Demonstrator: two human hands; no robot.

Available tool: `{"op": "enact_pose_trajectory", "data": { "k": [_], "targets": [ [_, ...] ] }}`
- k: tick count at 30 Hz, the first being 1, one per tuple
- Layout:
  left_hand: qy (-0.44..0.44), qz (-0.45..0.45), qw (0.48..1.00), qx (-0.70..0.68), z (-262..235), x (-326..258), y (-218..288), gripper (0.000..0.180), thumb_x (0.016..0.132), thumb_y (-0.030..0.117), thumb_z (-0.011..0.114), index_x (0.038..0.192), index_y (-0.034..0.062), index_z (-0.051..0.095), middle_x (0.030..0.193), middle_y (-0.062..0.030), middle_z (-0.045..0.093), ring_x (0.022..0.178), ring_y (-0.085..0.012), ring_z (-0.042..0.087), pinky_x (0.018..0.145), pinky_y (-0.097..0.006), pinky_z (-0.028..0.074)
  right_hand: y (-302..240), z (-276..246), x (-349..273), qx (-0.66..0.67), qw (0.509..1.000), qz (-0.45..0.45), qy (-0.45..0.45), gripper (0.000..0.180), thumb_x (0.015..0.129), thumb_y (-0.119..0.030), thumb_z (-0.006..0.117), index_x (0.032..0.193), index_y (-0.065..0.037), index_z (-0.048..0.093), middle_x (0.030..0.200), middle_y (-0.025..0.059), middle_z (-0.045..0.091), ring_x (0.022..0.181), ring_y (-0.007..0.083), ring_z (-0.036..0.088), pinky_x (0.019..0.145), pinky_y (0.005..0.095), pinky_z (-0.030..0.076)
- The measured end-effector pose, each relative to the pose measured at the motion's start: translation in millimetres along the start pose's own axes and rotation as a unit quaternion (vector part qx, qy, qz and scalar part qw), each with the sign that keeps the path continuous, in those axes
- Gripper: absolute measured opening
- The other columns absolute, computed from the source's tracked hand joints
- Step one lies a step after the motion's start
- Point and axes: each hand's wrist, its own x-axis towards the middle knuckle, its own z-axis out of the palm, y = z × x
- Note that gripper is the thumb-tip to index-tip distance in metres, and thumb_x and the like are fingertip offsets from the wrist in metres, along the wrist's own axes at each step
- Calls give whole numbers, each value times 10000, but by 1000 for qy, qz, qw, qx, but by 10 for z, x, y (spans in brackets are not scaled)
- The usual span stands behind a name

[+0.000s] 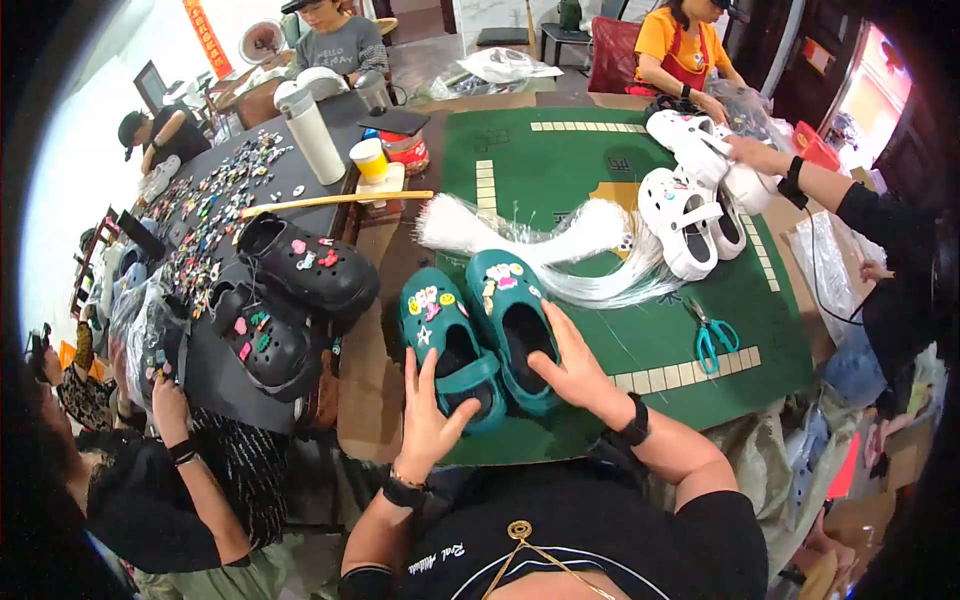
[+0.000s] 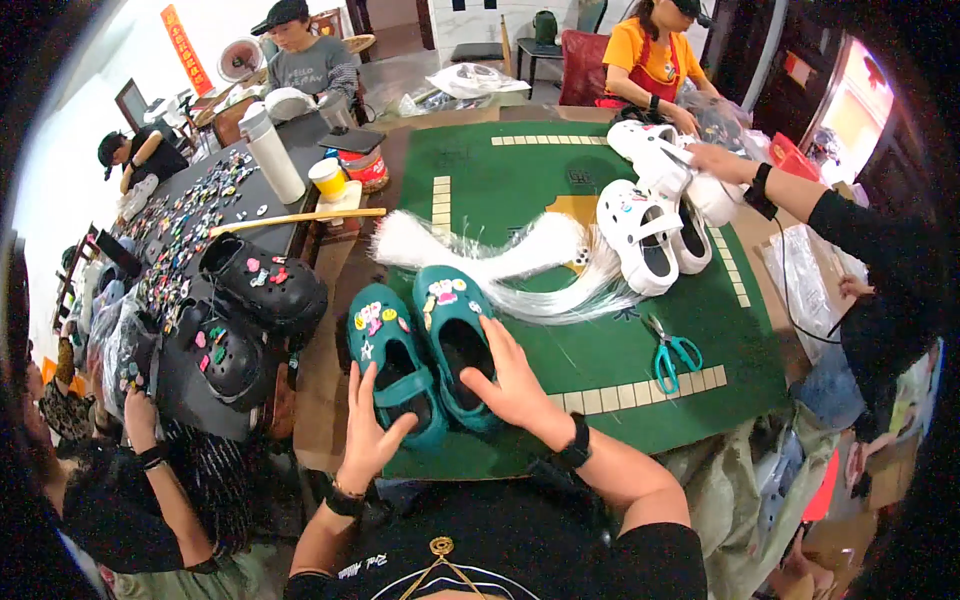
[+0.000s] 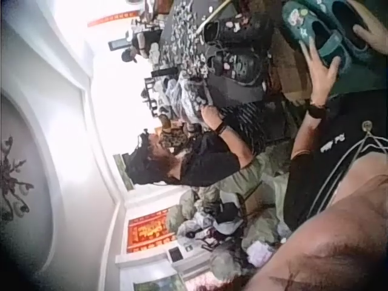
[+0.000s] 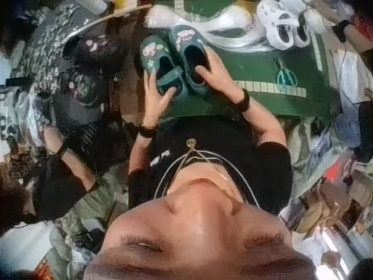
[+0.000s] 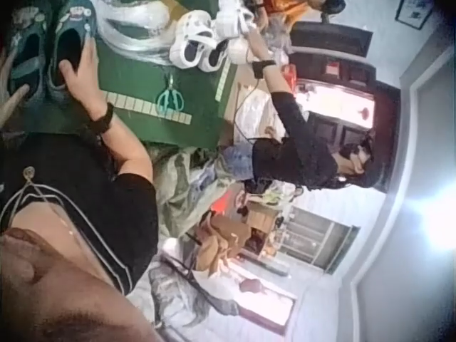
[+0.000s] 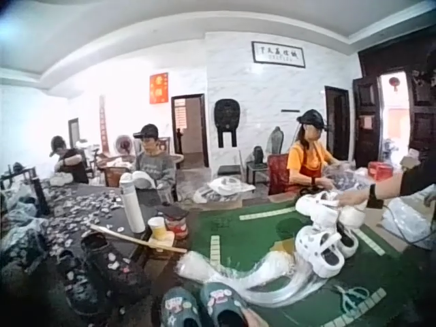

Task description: Adding decorative charms and accessories to foam clogs.

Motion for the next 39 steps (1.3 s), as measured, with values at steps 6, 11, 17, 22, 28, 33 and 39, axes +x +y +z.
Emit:
{"op": "enact_pose_trajectory", "data": {
  "k": [6,11,17,22,28,33,39],
  "targets": [
    [25,5,1000,-8,68,644,-217,700,812,5,606,1457,85,347,1526,-273,219,1400,-428,276,1097,-438,333,109,-40,619,-34,999,-16,28,724,811,-146,582,1447,40,289,1452,292,353,1354,435,339,1133,441,277],
    [-17,-15,1000,12,-75,478,-93,724,791,-67,544,1462,120,348,1515,-272,244,1373,-452,311,1087,-438,349,38,-127,339,-48,999,-8,15,705,811,-138,598,1434,43,321,1425,278,403,1344,410,372,1140,438,272],
    [28,-8,998,59,-196,312,-1,685,747,12,714,1380,70,459,1479,-200,358,1346,-372,375,1100,-434,332,340,-615,259,-194,962,133,135,538,816,-241,704,1268,-4,534,1177,189,600,1021,348,617,846,415,505],
    [48,110,988,92,-199,488,230,649,679,93,797,1276,49,547,1383,-177,456,1247,-378,444,1037,-466,372,734,-581,461,-195,955,212,75,385,810,-221,691,1134,-25,620,1001,157,681,916,328,655,795,406,514],
    [31,94,993,63,-216,434,178,606,719,106,784,1274,40,551,1275,-149,555,1146,-340,536,964,-427,430,535,-852,667,-89,972,163,146,163,853,-152,632,827,2,680,730,89,682,674,191,646,634,322,497],
    [35,64,997,24,-276,423,100,555,748,127,770,1255,35,562,1183,-151,607,1087,-331,569,931,-413,450,-36,-1175,540,128,943,75,297,61,907,-45,607,926,-7,652,738,2,630,591,38,492,519,190,375],
    [11,91,995,26,-286,507,95,430,769,161,759,1154,32,615,1079,-133,650,1006,-319,597,881,-408,460,-222,-1339,395,194,897,-56,393,59,944,-48,587,954,2,618,772,44,623,553,49,456,489,188,341]
  ]
}}
